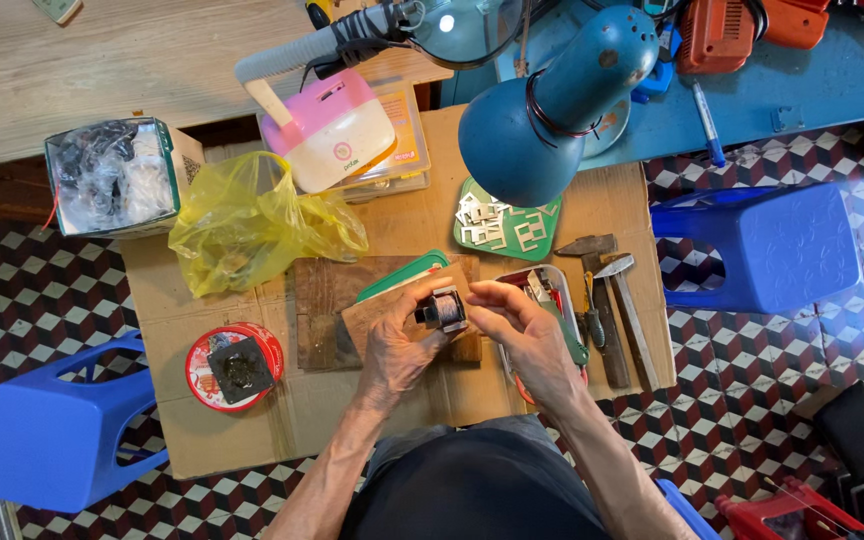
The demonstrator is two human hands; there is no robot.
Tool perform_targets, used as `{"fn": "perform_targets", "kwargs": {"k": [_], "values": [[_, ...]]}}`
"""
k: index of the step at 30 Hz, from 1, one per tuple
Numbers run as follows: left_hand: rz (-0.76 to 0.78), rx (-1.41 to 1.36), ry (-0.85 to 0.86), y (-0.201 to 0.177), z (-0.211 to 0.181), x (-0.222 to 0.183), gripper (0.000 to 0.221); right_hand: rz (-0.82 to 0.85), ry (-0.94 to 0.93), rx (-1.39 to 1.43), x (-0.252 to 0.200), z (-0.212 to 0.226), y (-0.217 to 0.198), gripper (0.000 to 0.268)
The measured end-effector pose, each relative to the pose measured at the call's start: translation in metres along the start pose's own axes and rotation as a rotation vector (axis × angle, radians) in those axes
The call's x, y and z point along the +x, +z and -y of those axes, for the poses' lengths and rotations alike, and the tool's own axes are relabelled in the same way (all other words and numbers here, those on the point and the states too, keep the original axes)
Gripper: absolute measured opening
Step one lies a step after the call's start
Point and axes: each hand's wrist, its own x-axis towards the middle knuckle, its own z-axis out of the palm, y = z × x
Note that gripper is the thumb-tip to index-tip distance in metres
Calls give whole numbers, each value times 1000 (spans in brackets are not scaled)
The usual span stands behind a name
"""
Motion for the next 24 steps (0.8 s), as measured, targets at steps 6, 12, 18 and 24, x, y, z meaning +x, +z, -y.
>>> {"fn": "perform_targets", "kwargs": {"k": [6,12,18,24], "values": [[-18,-10,-27,-2,-8,2,53,172,-181,-122,1,6,-4,52],[156,-487,-471,-9,-7,6,41,-20,-324,-443,3,3,-1,35],[176,-835,-633,-13,-9,4,38,-75,-417,-476,7,2,14,35],[129,-974,-660,-10,-14,-3,35,-8,-406,-437,11,4,19,34]]}}
